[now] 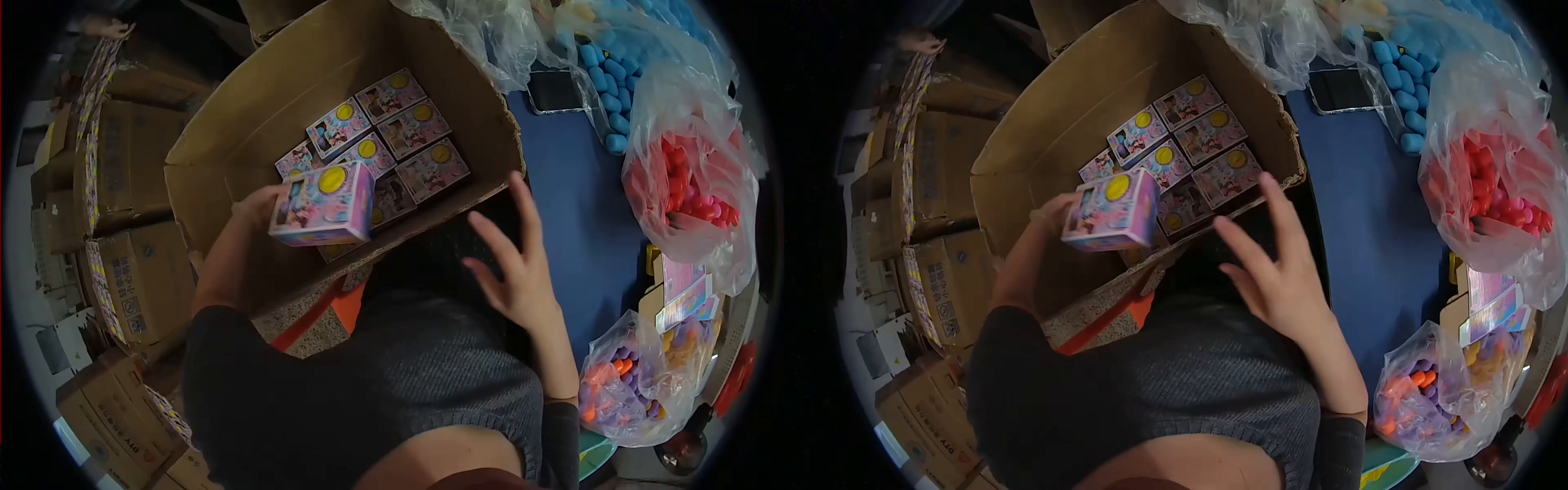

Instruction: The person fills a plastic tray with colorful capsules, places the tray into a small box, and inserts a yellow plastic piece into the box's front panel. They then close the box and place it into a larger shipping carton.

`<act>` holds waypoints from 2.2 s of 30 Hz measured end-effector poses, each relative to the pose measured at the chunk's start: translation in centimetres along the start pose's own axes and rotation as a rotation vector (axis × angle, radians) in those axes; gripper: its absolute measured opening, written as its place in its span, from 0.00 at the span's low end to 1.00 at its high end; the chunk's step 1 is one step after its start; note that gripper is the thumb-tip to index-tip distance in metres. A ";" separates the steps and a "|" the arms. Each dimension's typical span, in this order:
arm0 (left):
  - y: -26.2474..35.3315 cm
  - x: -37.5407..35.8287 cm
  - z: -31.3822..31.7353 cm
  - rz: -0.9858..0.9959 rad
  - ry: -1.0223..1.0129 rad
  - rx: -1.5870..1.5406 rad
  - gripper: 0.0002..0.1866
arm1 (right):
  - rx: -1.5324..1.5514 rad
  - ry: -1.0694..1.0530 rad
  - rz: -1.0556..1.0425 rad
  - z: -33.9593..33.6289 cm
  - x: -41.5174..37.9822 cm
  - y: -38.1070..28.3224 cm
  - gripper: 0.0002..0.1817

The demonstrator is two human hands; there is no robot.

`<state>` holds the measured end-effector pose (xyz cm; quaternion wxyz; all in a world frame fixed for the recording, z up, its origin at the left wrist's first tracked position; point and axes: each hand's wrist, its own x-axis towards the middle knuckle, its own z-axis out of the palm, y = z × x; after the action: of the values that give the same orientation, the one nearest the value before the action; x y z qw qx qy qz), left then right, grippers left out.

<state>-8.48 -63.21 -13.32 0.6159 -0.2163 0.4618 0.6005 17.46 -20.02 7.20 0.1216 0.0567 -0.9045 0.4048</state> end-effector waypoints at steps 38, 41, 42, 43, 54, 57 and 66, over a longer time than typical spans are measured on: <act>-1.0 25.6 82.4 1.732 -0.444 1.945 0.18 | -0.443 0.656 0.567 -7.3 -19.0 -2.3 0.14; -2.0 30.9 84.6 1.552 -0.309 1.893 0.19 | -0.396 0.744 0.676 -7.0 -22.5 -2.7 0.13; -1.6 32.7 84.3 1.756 -0.316 1.751 0.18 | -0.397 0.757 0.679 -7.2 -23.2 -2.8 0.13; -0.4 29.1 83.1 1.614 -0.430 1.606 0.18 | -0.366 0.810 0.693 -7.3 -23.9 -2.9 0.13; -3.5 2.2 57.0 1.695 -0.767 1.294 0.21 | 0.382 0.922 0.567 -10.9 -12.7 -0.3 0.21; -5.1 2.1 55.1 1.704 -0.772 1.263 0.24 | 0.226 0.830 0.455 -10.0 -10.2 -0.1 0.17; -11.0 3.2 55.5 1.283 -0.751 1.085 0.25 | -0.367 0.917 0.393 -7.1 -13.5 -0.4 0.14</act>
<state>18.56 -18.00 7.49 0.2912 0.6090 0.4816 0.5589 31.82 -14.93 8.49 0.4343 -0.3190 -0.8080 0.2385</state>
